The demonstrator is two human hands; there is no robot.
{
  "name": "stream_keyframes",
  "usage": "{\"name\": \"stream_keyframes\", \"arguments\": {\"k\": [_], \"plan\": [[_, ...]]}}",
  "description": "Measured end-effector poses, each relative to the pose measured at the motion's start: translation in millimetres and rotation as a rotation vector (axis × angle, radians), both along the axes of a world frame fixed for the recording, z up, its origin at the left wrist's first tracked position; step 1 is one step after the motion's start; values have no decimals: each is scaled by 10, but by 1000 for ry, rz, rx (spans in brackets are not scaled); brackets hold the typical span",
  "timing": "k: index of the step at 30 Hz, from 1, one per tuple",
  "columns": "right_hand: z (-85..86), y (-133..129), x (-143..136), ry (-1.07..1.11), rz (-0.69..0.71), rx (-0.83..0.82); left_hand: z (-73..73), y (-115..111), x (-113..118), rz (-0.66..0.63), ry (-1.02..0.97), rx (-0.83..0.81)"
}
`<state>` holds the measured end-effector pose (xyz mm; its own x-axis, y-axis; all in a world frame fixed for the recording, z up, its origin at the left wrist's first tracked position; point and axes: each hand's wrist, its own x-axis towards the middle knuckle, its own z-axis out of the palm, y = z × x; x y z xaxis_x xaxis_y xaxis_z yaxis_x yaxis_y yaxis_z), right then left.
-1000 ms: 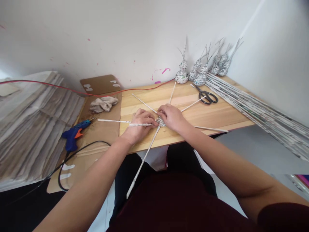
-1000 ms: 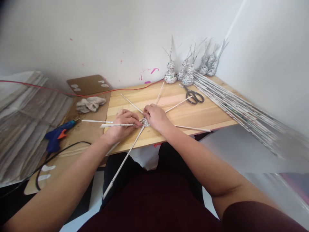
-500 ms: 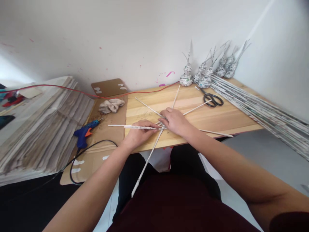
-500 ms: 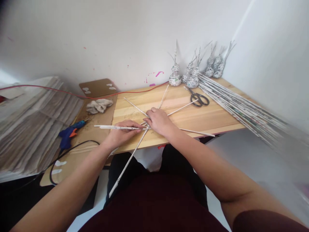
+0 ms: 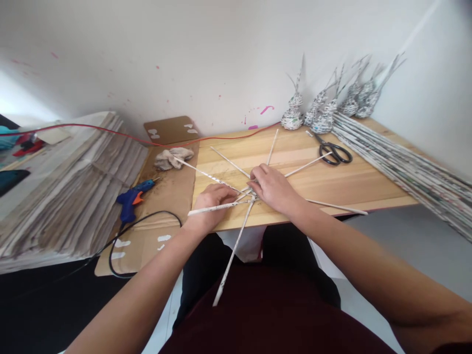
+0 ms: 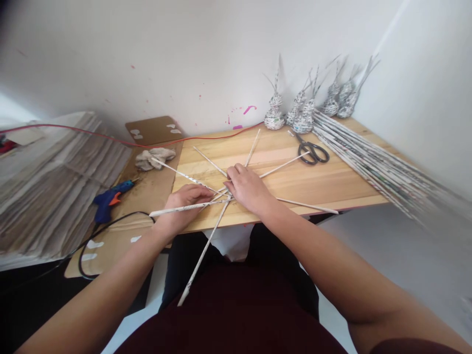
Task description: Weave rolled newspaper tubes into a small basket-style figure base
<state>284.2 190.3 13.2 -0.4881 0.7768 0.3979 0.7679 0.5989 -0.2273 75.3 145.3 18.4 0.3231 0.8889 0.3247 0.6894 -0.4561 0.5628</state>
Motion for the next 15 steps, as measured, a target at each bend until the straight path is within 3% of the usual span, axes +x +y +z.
{"name": "stream_keyframes", "arguments": {"k": [7,15], "plan": [[7,20,2,-40,12,-6,5,90,12,53,182,29],[1,27,22,-32,48,-36,215,80,133,202,521,-82]]}}
